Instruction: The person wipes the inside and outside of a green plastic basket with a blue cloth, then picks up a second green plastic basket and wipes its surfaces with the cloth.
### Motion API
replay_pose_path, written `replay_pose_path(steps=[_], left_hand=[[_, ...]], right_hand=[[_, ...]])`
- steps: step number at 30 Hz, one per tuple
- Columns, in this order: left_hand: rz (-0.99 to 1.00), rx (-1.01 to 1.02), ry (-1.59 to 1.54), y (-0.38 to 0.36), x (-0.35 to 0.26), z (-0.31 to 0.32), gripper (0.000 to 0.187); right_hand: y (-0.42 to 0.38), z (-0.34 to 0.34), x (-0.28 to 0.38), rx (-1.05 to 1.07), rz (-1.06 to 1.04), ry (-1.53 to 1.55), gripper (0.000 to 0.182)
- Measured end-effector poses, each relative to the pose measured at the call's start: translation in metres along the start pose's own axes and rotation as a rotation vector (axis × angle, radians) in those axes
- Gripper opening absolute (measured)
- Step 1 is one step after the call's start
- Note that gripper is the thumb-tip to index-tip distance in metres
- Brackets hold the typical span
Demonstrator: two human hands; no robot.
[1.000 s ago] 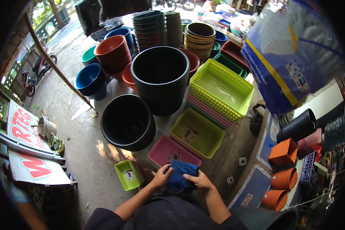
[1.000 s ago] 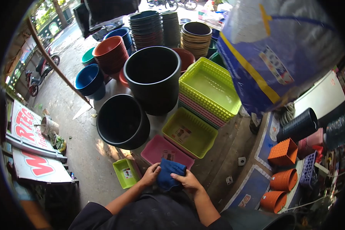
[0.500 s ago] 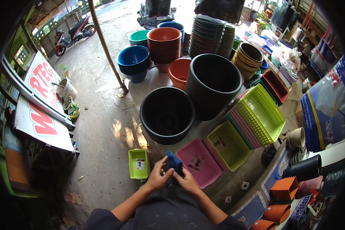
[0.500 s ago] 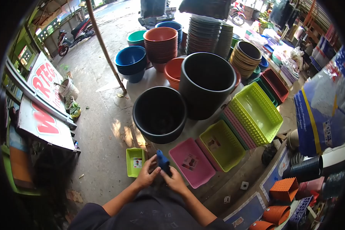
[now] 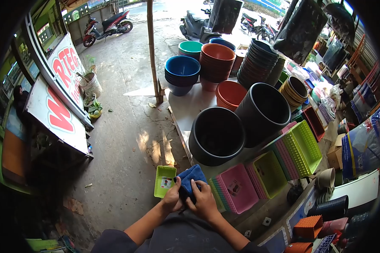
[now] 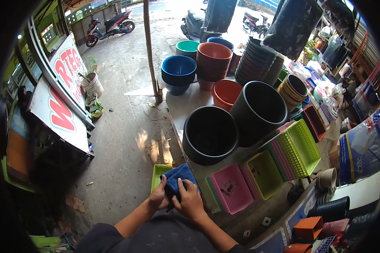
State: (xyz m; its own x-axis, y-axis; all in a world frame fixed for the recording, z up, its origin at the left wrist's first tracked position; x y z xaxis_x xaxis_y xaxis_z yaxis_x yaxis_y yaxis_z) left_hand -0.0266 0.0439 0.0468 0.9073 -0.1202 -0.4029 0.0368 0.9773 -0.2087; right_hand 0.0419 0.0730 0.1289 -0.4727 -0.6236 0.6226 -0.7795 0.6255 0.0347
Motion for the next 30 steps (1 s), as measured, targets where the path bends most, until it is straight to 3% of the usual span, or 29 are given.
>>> replay_pose_path(steps=[5, 7, 11, 13, 18, 21, 22, 24, 25, 26, 28, 30], left_hand=[[-0.007, 0.016, -0.089, -0.014, -0.017, -0.007, 0.053], [0.086, -0.041, 0.252, -0.02, -0.038, -0.014, 0.059], [0.138, -0.029, 0.472, -0.025, -0.047, -0.028, 0.066], [0.184, -0.018, 0.68, -0.027, -0.049, -0.032, 0.072], [0.3, 0.065, 0.643, -0.033, -0.055, -0.04, 0.084], [0.111, -0.016, 0.664, -0.039, -0.044, -0.07, 0.068], [0.11, -0.02, 0.659, -0.043, -0.045, -0.076, 0.068], [0.016, -0.079, 0.365, -0.05, -0.037, -0.093, 0.057], [0.045, -0.079, 0.406, -0.051, -0.037, -0.091, 0.052], [0.041, -0.089, 0.397, -0.056, -0.038, -0.095, 0.052], [-0.187, -0.032, 0.599, -0.065, -0.029, -0.089, 0.053], [-0.127, -0.011, 0.64, -0.063, -0.026, -0.101, 0.058]], right_hand=[[0.006, 0.013, -0.01, -0.086, 0.031, 0.141, 0.051], [0.008, -0.003, -0.006, -0.212, 0.046, 0.24, 0.046], [0.015, 0.009, 0.008, -0.164, 0.047, 0.247, 0.049], [0.02, 0.027, 0.029, -0.115, -0.009, 0.084, 0.053], [0.026, 0.079, 0.038, 0.017, 0.028, 0.009, 0.067], [0.031, 0.092, 0.046, 0.181, -0.048, 0.065, 0.089], [0.031, 0.093, 0.046, 0.187, -0.047, 0.066, 0.089], [0.033, 0.094, 0.041, 0.167, 0.014, 0.231, 0.101], [0.033, 0.105, 0.031, 0.19, 0.069, 0.263, 0.11], [0.033, 0.113, 0.026, 0.202, 0.076, 0.265, 0.11], [0.031, 0.144, 0.009, 0.335, 0.183, 0.611, 0.114], [0.028, 0.163, 0.001, 0.319, 0.199, 0.672, 0.108]])
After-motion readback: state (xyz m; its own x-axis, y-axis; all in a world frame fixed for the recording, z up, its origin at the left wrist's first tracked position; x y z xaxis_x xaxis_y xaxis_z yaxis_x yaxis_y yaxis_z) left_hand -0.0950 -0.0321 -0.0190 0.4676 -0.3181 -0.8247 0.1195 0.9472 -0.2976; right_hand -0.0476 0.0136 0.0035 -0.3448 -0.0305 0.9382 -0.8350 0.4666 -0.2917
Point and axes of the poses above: each hand's wrist, its own y-axis towards the middle knuckle, its own z-axis out of the palm, x = y × z, the point moved 10 cm from there along y, towards the middle knuckle, and after that the axes turned 6 degrees about x, right-handed, at the moved point
